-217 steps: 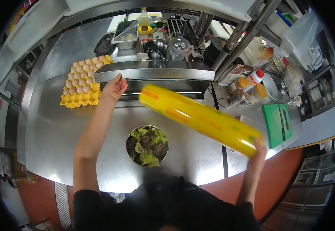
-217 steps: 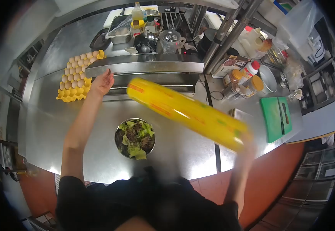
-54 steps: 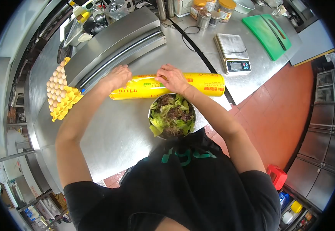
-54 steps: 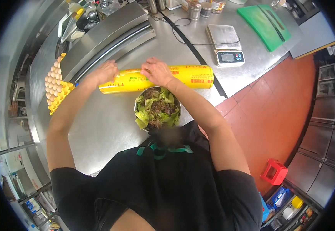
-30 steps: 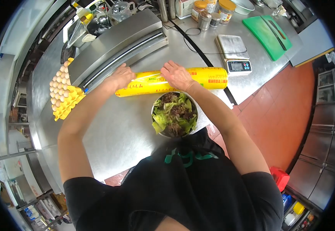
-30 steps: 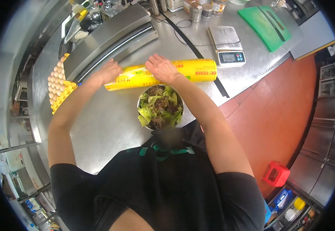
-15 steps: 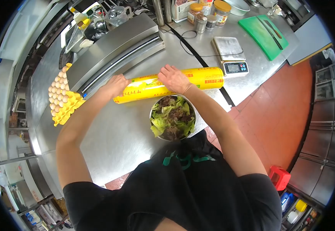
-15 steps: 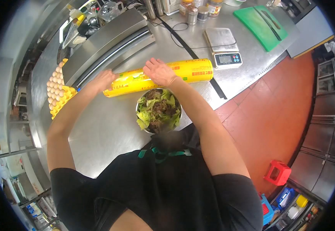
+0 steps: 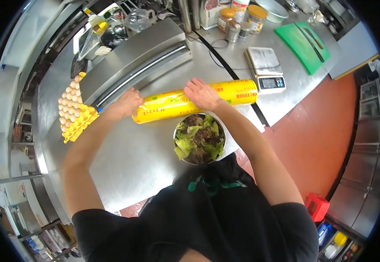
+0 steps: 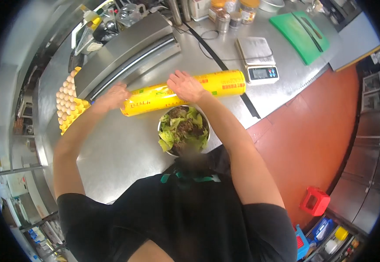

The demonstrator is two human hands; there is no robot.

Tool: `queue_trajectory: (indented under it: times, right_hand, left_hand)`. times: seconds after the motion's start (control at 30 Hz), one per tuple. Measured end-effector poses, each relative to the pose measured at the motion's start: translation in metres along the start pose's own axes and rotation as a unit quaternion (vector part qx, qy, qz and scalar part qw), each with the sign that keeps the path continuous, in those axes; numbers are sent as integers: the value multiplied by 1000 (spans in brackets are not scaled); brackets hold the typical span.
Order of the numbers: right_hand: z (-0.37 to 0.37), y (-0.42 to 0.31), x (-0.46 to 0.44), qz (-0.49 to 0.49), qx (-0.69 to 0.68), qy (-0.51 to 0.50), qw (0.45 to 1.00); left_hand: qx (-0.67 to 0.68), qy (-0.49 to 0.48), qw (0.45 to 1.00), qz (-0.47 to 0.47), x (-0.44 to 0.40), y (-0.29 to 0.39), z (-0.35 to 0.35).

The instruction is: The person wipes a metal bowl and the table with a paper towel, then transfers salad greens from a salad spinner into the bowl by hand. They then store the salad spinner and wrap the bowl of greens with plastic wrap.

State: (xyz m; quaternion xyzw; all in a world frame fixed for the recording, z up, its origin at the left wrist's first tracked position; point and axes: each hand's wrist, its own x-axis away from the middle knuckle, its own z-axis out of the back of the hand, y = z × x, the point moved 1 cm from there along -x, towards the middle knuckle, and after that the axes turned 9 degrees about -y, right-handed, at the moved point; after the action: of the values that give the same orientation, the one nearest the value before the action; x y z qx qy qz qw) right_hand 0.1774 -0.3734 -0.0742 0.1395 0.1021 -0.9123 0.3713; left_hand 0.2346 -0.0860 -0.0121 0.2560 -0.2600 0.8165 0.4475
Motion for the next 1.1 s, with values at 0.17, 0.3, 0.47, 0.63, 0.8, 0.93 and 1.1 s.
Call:
queue_trajectory:
  times: [0.17,0.3,0.47,0.63,0.8,0.93,1.1]
  right_hand:
    - [1,0,-1,-10,-2,-10,1000]
    - [1,-2,-1,-22,0,-13,1000]
    - [1,-3,2,-16,6,-9,1000]
    - [1,-4,1,-16,5,-3,1000]
    - [2,-4,6,-2,23,-11,1000]
    - [-1,-3,3,-19,3,5,1000]
    - [3,6,-5,-40,-17,23,999]
  left_hand:
    - [36,35,997,57,6,-13,-19]
    - [1,-2,996,85,17,-2,4]
    - [14,62,997,34,28,-1,-3]
    - [257,157,951,72,42,1,-7]
    - [230,158,957,83,24,-8,-15]
    - [235,141,953,132,43,-11,-8]
    - [344,172,921,60,56,8,-14]
